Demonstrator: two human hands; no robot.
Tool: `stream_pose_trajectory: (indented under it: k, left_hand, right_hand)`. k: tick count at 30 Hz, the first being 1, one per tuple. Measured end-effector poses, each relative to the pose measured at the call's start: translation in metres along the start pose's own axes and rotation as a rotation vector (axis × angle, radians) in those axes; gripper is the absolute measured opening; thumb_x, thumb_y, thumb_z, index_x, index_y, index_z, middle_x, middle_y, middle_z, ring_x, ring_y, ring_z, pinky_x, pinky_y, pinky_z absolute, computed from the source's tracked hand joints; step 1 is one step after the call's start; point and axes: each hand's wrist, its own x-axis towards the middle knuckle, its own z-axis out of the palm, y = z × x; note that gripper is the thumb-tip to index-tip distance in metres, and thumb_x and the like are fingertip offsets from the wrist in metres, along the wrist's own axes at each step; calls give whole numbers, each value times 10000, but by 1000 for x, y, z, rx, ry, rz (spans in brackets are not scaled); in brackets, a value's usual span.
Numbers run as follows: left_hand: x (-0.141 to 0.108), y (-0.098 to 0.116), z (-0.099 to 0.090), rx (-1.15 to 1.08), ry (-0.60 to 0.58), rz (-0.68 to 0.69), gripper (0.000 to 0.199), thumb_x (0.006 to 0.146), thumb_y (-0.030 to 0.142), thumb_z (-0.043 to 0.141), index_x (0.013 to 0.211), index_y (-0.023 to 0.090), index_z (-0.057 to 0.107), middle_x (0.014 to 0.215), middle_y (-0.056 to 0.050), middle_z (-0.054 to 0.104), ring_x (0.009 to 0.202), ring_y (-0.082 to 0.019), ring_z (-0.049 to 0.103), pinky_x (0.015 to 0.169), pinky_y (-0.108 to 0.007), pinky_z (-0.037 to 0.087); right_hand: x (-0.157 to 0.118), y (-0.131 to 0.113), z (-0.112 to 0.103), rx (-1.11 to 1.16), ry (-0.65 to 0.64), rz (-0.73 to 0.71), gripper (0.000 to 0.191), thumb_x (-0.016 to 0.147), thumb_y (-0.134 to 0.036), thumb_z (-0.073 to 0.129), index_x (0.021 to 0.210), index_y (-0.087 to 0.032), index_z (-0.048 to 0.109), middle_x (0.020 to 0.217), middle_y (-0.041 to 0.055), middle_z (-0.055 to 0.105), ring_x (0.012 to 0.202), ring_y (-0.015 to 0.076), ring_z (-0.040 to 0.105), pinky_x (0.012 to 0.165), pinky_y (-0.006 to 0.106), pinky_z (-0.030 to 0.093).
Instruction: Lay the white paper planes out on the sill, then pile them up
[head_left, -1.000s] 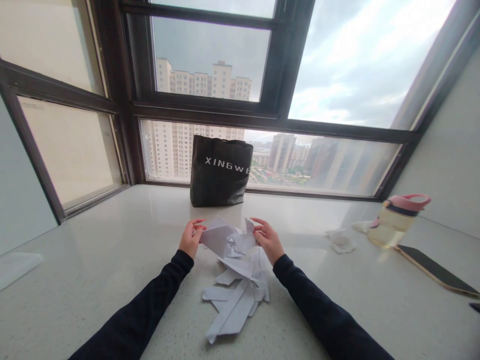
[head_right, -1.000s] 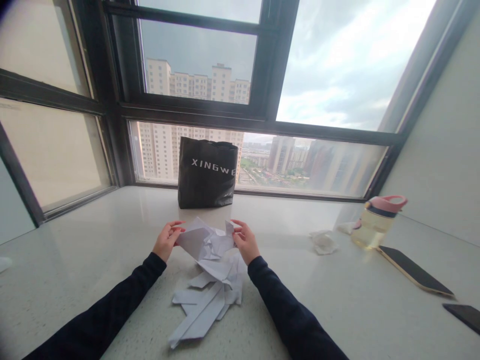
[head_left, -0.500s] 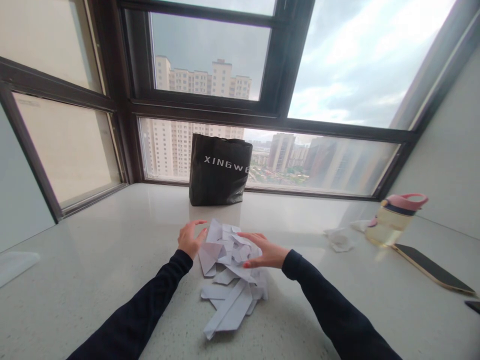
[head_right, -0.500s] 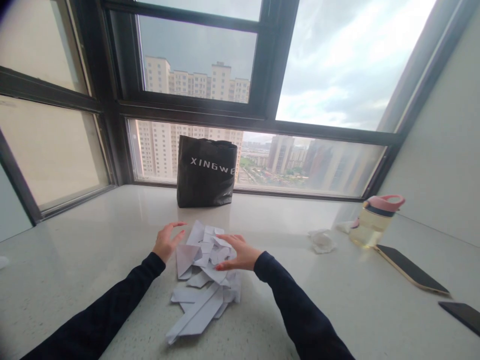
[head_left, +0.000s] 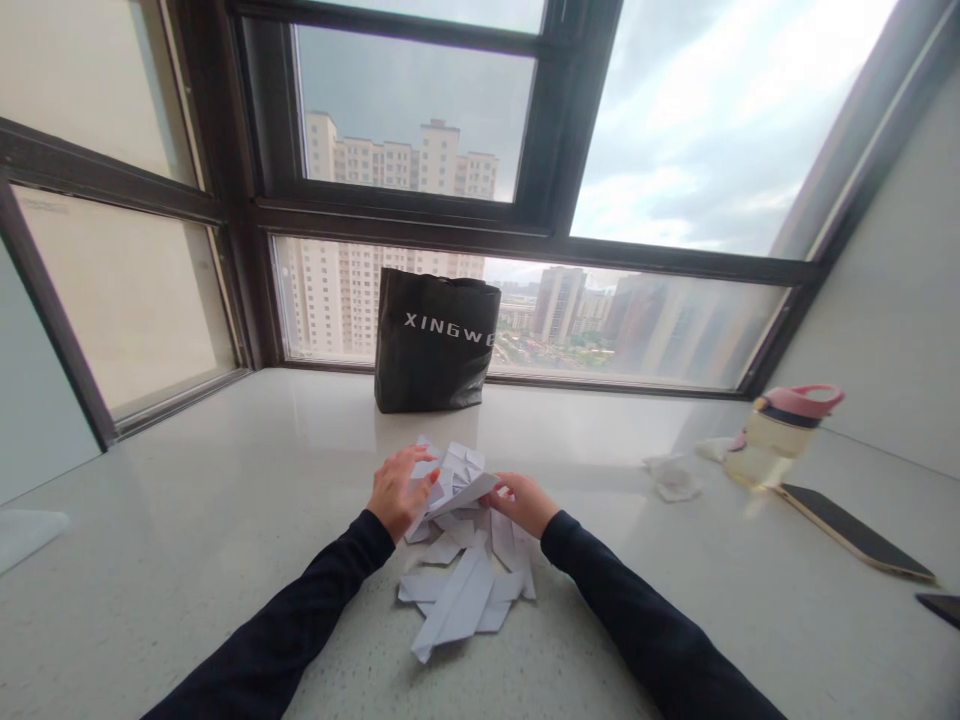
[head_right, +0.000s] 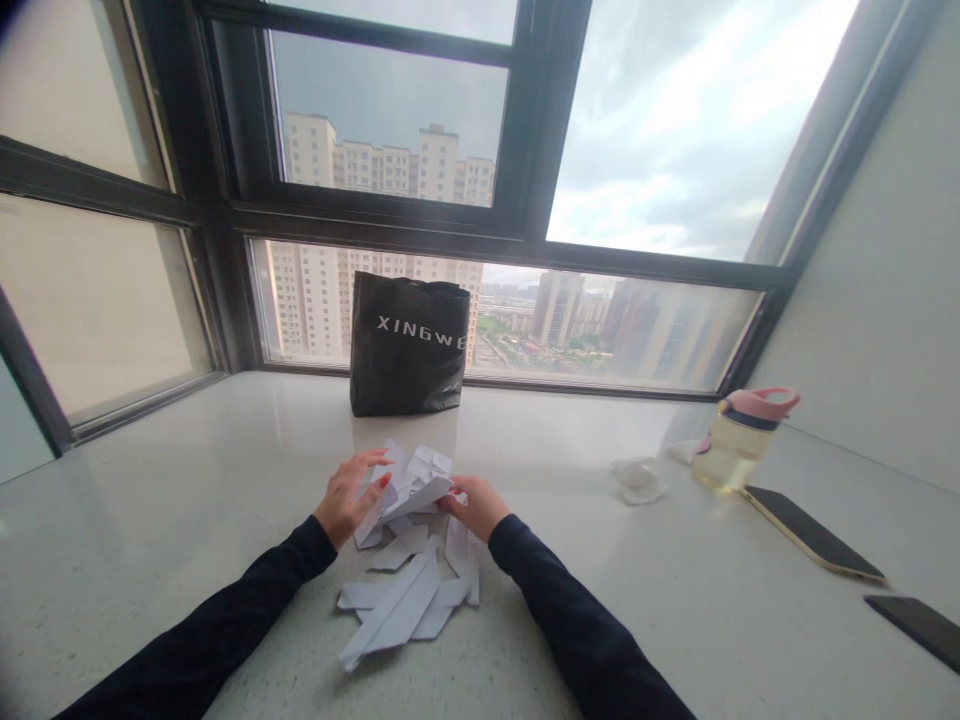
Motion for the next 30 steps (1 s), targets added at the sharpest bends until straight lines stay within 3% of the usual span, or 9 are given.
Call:
stream_pose_trajectory:
  k: [8, 15, 18, 22, 25, 30]
  left_hand:
    - [-3, 25, -11, -30, 50, 253, 301, 809, 264, 391, 1101, 192, 407, 1165, -89, 460, 1080, -219, 405, 884, -333, 284]
    - [-8, 32, -7, 77, -57, 364, 510, 754, 332, 506, 1210, 190, 324, 1301, -120, 314, 1176, -272, 289, 927, -378, 234]
    - [-7, 25, -3, 105, -143, 389, 443, 779, 261, 475, 1203, 218, 357, 1284, -97, 353, 1127, -254, 367, 894, -355, 281]
    - [-5, 12, 1, 67, -185, 340, 340, 801, 158, 403, 1131, 231, 432, 1093, -66, 536, 949, -213, 515, 779, -310, 384]
    - [-2, 6, 0, -25, -95, 249, 320, 809, 151, 380, 1123, 201, 416, 1002, -65, 567, 833, -179, 556, 753, -302, 419]
    - [4, -1, -5, -116, 70, 35, 312, 789, 121, 351, 1093, 166, 410, 887, -52, 560, 664, -123, 570, 651, -245, 456]
  right_hand:
    - [5, -11, -14, 240, 82, 65, 460, 692, -573, 435, 737, -143, 593, 618, 10, 590, 547, 122, 498, 494, 238, 376]
    - [-1, -22, -1, 332, -66, 110, 424, 632, -556, 530, 561, -138, 533, 487, -44, 467, 446, 59, 362, 424, 199, 255]
    - [-2, -23, 4, 354, -145, 133, 424, 631, -557, 532, 559, -139, 528, 465, -60, 415, 434, 49, 325, 412, 193, 224]
    - [1, -18, 1, 337, -134, 162, 450, 645, -590, 489, 672, -146, 554, 455, -67, 402, 411, 52, 328, 383, 184, 230]
    - [2, -13, -5, 318, -146, 199, 503, 656, -616, 446, 815, -152, 555, 514, -47, 458, 443, 70, 392, 382, 183, 287]
    - [-2, -8, -8, 326, -287, 194, 598, 505, -439, 698, 1010, -194, 489, 660, -51, 492, 478, 52, 417, 426, 182, 330]
